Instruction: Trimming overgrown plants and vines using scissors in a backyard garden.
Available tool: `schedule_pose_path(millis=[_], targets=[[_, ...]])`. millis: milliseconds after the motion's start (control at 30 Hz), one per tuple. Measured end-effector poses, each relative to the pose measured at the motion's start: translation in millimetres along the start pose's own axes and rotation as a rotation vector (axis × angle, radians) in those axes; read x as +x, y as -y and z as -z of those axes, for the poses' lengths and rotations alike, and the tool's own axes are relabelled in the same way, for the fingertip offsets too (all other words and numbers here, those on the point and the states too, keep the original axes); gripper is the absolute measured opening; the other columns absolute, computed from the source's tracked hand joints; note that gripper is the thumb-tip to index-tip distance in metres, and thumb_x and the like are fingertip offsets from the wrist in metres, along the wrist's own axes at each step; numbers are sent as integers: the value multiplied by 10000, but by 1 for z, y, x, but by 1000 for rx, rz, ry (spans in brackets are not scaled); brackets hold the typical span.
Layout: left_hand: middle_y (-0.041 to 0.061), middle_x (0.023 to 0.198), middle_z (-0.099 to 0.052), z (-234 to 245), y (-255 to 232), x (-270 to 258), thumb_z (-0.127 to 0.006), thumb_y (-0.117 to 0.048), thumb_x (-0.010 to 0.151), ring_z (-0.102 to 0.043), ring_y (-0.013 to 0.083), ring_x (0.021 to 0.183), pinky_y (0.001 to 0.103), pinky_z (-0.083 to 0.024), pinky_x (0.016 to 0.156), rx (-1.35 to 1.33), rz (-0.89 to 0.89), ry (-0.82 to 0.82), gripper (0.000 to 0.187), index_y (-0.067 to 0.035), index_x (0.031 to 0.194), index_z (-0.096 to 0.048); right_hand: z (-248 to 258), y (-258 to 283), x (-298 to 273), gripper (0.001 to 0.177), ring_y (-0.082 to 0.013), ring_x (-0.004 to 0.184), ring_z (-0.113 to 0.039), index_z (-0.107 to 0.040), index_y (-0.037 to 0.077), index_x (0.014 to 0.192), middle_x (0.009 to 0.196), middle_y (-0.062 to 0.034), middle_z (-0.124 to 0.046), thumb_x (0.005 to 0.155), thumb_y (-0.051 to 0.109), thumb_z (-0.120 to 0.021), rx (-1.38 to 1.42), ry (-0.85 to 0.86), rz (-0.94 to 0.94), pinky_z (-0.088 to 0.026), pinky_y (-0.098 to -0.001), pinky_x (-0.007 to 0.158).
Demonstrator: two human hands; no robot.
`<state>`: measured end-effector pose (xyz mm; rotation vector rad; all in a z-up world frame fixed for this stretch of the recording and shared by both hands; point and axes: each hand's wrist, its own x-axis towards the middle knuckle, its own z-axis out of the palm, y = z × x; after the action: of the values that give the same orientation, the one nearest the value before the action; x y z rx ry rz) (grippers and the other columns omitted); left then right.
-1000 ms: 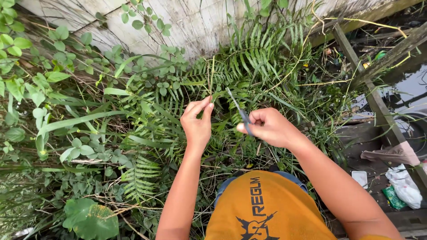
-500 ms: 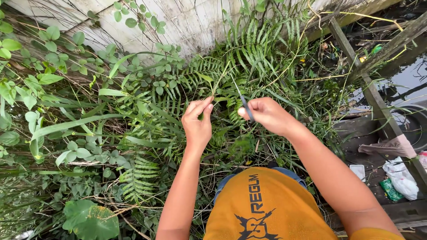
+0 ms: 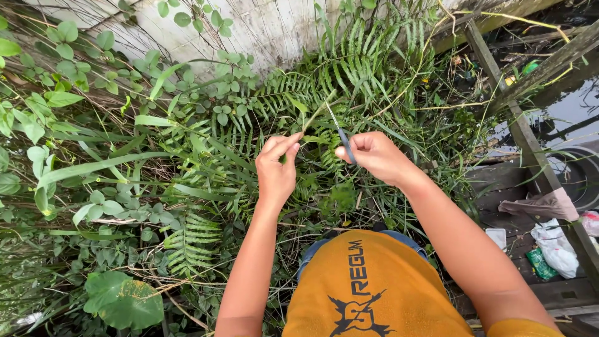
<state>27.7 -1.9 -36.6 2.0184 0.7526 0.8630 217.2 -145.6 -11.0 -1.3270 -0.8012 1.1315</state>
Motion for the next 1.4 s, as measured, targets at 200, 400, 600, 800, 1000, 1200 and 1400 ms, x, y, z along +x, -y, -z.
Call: schedule_pose_path(millis=[200, 400, 600, 800, 1000, 1200, 1400], targets=[[69, 954, -712, 4, -11, -2, -640, 30, 989, -685, 215, 941, 415, -514, 919, 13, 63, 54, 267, -104, 1179, -771, 3, -6, 0, 345, -92, 521, -351, -615, 44, 651, 525, -7, -472, 979, 138, -668, 2, -15, -31, -296, -217, 514], [99, 960, -711, 1, -4, 0, -663, 18, 981, -690, 252, 951, 435, -525, 898, 22, 62, 44, 262, -100, 1192, -763, 14, -56, -5, 364, -85, 611, -400, -606, 63, 725, 622, -13, -500, 976, 312, -689, 94, -27, -95, -343, -202, 556], [123, 960, -723, 4, -20, 4, -670, 17, 963, -679, 165, 881, 293, -626, 747, -204, 324, -29, 265, -87, 1190, -759, 14, -53, -13, 369, -139, 582, -427, -626, 51, 828, 643, -22, -484, 964, 390, -681, -22, 30, -143, -366, -250, 555], [155, 948, -749, -3, -4, 10, -694, 17, 948, -718, 165, 845, 309, -653, 752, -385, 392, -126, 212, -22, 1146, -755, -13, -53, -30, 349, -134, 534, -399, -629, 44, 804, 629, -4, -452, 979, 346, -634, -104, 166, -187, -357, -261, 539], [124, 1002, -753, -8, -6, 8, -761, -4, 915, -715, 120, 905, 270, -644, 780, -386, 261, -166, 207, -51, 1115, -780, -20, -48, -22, 368, -89, 450, -299, -657, 42, 711, 538, 25, -411, 968, 306, -673, -135, 151, -189, -281, -261, 486], [141, 996, -749, -14, 2, 5, -778, 9, 908, -712, 147, 926, 273, -638, 781, -376, 177, -169, 210, -49, 1110, -779, -24, -27, -21, 420, -70, 429, -267, -653, 69, 649, 484, 43, -404, 954, 356, -695, -180, 150, -184, -264, -251, 465], [130, 1001, -756, -14, -1, 2, -793, 1, 900, -719, 152, 923, 277, -628, 770, -339, 134, -163, 209, -70, 1096, -792, -31, -23, -14, 381, -85, 429, -278, -664, 61, 622, 458, 14, -434, 942, 265, -697, -151, 123, -186, -254, -257, 466]])
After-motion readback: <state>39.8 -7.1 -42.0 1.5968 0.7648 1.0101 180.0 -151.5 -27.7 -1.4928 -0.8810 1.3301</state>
